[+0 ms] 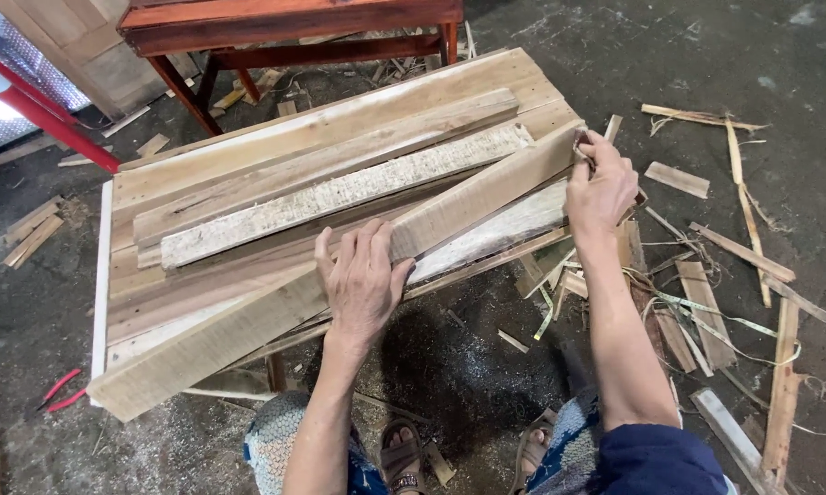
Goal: Measuring the dimensions of wooden planks using a flexible measuring tape on a low workbench.
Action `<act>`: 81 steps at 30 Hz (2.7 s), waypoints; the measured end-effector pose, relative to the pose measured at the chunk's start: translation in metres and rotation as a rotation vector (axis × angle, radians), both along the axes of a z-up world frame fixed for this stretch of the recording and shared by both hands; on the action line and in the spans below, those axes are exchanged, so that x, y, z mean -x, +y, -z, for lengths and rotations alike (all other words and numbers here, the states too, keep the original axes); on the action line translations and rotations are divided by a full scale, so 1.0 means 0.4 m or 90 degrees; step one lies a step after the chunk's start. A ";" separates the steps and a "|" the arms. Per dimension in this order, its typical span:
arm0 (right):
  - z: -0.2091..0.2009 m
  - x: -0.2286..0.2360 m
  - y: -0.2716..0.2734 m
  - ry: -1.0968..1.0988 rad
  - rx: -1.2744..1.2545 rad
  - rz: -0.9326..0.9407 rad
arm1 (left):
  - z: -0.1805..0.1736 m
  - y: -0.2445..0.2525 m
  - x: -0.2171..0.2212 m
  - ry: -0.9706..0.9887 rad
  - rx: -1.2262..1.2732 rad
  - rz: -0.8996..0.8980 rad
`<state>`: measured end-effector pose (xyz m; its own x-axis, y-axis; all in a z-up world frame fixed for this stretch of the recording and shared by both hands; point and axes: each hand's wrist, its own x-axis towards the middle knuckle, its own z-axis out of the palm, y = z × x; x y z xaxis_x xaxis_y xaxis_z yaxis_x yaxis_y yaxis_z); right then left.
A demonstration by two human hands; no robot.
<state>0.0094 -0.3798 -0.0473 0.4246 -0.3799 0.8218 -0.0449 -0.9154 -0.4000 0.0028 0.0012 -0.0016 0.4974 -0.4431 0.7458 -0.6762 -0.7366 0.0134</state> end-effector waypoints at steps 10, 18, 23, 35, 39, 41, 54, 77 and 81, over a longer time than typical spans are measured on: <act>-0.034 0.023 0.102 0.018 0.061 -0.070 | 0.023 -0.004 -0.089 0.165 -0.026 0.092; -0.034 0.030 0.107 0.055 0.018 -0.080 | 0.093 0.374 -0.150 -0.009 0.231 -0.247; -0.019 0.017 0.096 0.056 0.004 -0.078 | 0.035 0.495 -0.046 0.162 0.291 -0.414; -0.029 0.025 0.104 -0.106 -0.031 -0.124 | -0.014 0.423 -0.025 0.439 1.135 0.155; -0.074 0.059 0.140 -0.152 -0.047 -0.152 | -0.024 0.349 -0.037 0.486 1.199 0.373; -0.079 0.064 0.142 -0.165 -0.046 -0.152 | 0.005 0.350 -0.055 0.474 1.172 0.371; -0.030 0.021 0.258 -0.060 0.068 -0.188 | 0.009 0.339 -0.030 0.423 1.150 0.339; -0.069 0.072 0.427 -0.143 0.195 -0.059 | 0.008 0.312 -0.010 0.415 1.103 0.279; -0.228 0.147 0.513 -0.105 0.170 -0.342 | 0.027 0.316 -0.024 0.387 1.045 0.256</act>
<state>-0.0494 -0.1744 0.0439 0.3592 0.0792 0.9299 0.4929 -0.8622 -0.1170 0.0125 0.1275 -0.0124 0.9012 0.3355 0.2743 -0.4135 0.4759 0.7763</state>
